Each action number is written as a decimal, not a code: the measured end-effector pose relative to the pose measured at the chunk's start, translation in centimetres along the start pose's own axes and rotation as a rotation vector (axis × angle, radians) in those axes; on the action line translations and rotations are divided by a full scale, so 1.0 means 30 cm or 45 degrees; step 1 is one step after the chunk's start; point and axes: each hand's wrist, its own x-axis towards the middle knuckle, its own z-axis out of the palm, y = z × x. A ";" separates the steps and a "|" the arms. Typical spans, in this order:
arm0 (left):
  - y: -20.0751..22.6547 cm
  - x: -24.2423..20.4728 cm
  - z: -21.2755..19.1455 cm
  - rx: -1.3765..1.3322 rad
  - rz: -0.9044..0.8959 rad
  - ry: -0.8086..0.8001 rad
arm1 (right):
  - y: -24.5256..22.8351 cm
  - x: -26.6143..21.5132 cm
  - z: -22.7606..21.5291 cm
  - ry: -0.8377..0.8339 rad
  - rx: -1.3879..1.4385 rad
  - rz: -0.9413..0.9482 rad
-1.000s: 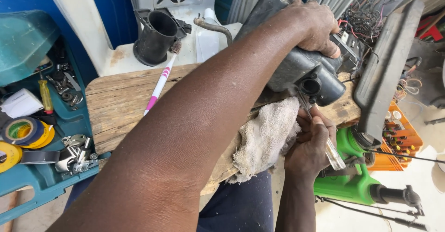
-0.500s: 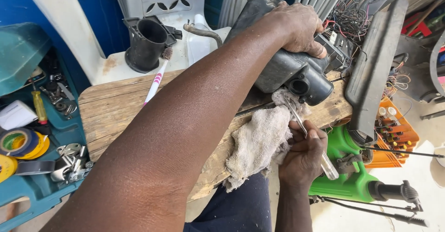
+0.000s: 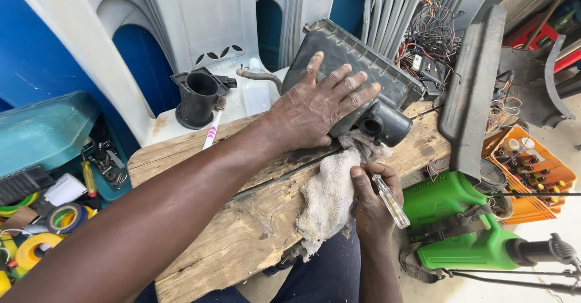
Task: The person cleans a black mechanical housing by wiping it with a cloth, applying liquid from a bottle onto the cloth, and scrubbing the interior surfaces. The person repeatedly wipes the inside and outside of the housing, turning it over to access different areas.
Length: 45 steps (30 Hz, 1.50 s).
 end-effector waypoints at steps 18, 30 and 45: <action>-0.123 0.307 -0.351 -0.527 0.073 -0.801 | 0.037 0.003 -0.163 0.377 0.847 0.038; -0.175 0.430 -0.224 -0.762 -0.096 -0.990 | -0.116 0.058 -0.124 0.274 0.611 -0.309; -0.181 0.508 0.060 -0.719 -0.244 -0.611 | 0.014 0.348 0.170 0.257 -0.805 -1.248</action>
